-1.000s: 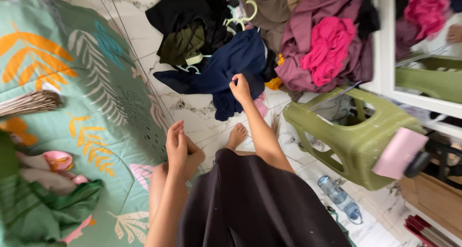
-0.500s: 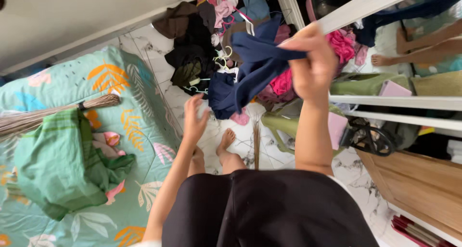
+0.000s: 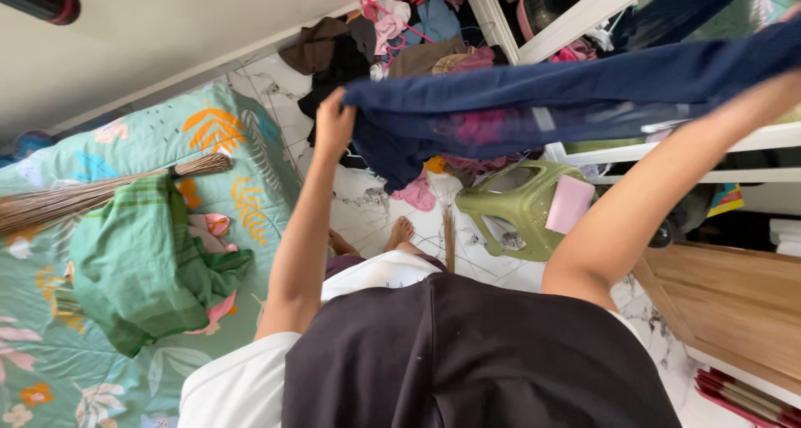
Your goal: The person organizes various items of clothing and pillows from the floor and bed, eventually placing a top on a hanger.
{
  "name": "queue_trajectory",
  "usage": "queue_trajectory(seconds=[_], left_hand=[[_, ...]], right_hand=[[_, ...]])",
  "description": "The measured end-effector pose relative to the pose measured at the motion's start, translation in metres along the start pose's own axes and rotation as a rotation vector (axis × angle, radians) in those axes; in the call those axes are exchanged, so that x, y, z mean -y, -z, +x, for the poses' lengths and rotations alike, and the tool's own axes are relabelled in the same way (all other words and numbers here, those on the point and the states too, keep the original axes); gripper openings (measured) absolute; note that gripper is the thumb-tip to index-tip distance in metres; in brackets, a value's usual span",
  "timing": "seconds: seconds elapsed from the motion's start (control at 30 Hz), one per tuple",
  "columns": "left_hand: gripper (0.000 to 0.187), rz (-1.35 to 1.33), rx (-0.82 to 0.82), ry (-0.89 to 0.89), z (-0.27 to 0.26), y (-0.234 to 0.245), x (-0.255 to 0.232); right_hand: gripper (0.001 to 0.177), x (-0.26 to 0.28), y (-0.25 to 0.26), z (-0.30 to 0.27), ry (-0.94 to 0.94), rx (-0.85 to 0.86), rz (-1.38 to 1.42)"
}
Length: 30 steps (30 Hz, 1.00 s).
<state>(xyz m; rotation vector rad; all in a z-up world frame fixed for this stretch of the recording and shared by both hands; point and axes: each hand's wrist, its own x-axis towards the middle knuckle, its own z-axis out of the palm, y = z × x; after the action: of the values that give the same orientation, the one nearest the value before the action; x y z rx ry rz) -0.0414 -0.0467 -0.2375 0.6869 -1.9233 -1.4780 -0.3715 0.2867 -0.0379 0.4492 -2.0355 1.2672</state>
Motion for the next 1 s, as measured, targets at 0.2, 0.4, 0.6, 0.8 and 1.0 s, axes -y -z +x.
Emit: queue_trajectory(seconds=[0.2, 0.4, 0.6, 0.8, 1.0], left_hand=[[0.038, 0.098, 0.220, -0.501, 0.012, 0.026, -0.182], [0.033, 0.420, 0.012, -0.458, -0.008, 0.051, -0.188], [0.028, 0.241, 0.080, -0.168, -0.032, 0.058, -0.080], [0.015, 0.346, 0.203, -0.101, -0.035, -0.003, -0.062], [0.032, 0.111, 0.650, 0.128, -0.044, -0.030, -0.031]], right_hand=[[0.101, 0.129, -0.041, -0.180, 0.217, 0.794, 0.326], [0.051, 0.198, -0.037, -0.115, 0.413, 0.677, 0.308], [0.029, 0.201, -0.036, -0.100, 0.103, 0.454, 0.635], [0.023, 0.225, -0.020, -0.111, 0.117, 0.606, 0.779], [0.025, 0.208, 0.004, -0.095, -0.081, 0.575, 0.883]])
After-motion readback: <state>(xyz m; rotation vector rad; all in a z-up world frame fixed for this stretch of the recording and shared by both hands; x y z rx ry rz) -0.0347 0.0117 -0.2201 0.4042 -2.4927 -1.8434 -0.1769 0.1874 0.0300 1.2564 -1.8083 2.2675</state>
